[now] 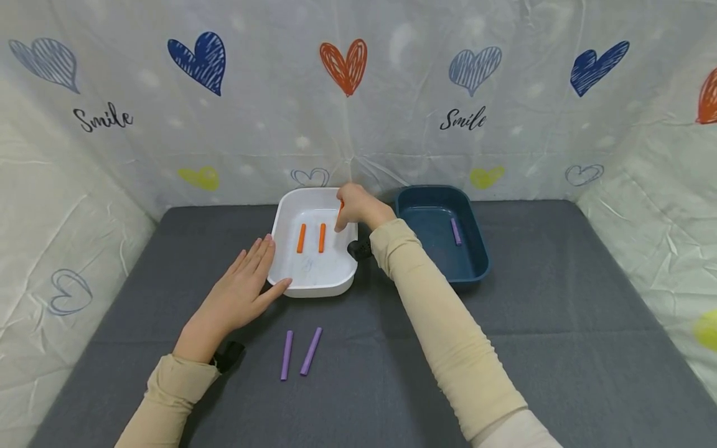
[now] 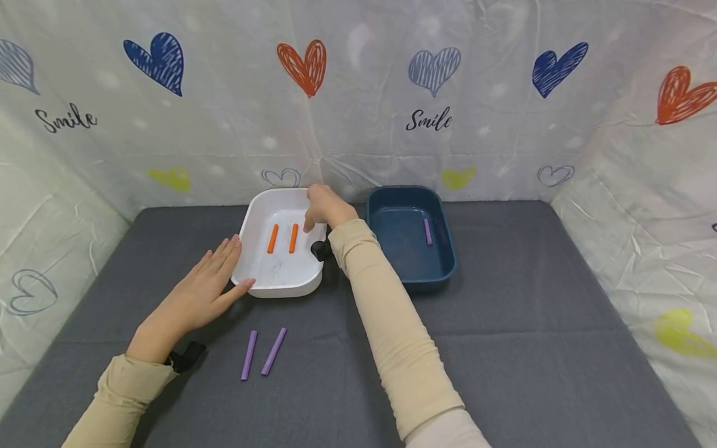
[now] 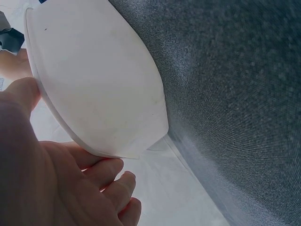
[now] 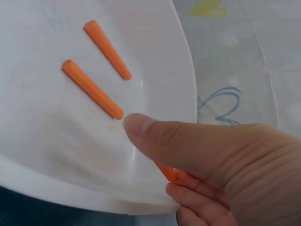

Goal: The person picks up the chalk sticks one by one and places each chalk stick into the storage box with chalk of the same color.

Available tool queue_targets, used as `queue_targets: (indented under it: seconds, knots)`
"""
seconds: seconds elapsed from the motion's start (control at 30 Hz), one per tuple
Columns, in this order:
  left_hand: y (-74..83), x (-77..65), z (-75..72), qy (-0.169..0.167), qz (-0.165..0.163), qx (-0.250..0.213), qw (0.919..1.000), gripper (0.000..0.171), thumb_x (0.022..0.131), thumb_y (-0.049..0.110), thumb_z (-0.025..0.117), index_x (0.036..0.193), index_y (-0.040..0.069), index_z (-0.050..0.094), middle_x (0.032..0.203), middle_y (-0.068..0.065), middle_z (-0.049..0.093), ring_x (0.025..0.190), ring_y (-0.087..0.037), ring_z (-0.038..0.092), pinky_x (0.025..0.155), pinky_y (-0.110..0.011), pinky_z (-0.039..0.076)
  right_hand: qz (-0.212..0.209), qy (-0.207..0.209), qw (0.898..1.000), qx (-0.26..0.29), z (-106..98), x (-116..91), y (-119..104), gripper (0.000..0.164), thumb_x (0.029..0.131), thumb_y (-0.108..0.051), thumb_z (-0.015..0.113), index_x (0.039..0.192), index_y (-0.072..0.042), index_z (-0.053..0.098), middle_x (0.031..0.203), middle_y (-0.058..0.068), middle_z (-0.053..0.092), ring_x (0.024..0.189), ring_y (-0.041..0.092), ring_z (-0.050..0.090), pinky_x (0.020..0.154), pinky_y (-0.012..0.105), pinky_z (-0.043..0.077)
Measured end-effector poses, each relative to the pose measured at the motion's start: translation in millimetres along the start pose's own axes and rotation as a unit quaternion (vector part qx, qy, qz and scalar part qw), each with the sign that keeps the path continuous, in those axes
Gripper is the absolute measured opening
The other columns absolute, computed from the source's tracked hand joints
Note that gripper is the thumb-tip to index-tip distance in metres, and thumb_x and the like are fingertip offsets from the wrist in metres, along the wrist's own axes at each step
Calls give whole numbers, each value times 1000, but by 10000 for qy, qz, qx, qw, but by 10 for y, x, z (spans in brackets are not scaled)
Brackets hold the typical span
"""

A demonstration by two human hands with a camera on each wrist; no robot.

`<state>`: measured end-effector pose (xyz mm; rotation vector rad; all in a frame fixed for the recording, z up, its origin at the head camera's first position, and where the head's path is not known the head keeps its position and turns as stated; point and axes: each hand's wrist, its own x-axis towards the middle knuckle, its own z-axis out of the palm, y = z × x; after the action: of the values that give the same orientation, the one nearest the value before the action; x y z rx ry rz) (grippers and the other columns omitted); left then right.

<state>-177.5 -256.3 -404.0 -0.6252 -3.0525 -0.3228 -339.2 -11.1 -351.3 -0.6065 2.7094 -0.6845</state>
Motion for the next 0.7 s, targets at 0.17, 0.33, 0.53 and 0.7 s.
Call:
queue_targets:
  seconds: [0.17, 0.33, 0.53, 0.7]
  knots:
    - [4, -2, -3, 11, 5, 12, 10000, 86, 103, 55, 42, 156, -4, 9, 164, -20, 5, 151, -36, 6, 121, -53, 9, 134, -9, 9992, -380, 100, 42, -9, 67, 78, -11, 84, 136, 2, 55, 135, 14, 51, 120, 25, 49, 100, 32, 45]
    - [9, -1, -4, -2, -12, 5, 10000, 86, 103, 55, 41, 156, -4, 8, 164, -20, 4, 151, -36, 6, 121, -53, 9, 260, 160, 9968, -732, 178, 58, -57, 54, 77, -7, 83, 126, 1, 60, 130, 14, 52, 107, 23, 53, 91, 31, 49]
    - [10, 0, -2, 14, -4, 6, 10000, 86, 103, 54, 42, 156, -5, 8, 164, -20, 5, 151, -36, 7, 121, -53, 10, 408, 396, 9935, -984, 266, 34, -93, 42, 77, -3, 78, 116, -3, 64, 129, 11, 52, 117, 28, 54, 95, 36, 51]
    - [10, 0, 1, 7, 6, 20, 10000, 86, 103, 55, 42, 156, -5, 8, 164, -21, 5, 151, -36, 7, 121, -54, 10, 250, 494, 9900, -1298, 323, 11, -82, 40, 76, -4, 79, 114, -3, 67, 128, 9, 55, 132, 29, 47, 119, 38, 26]
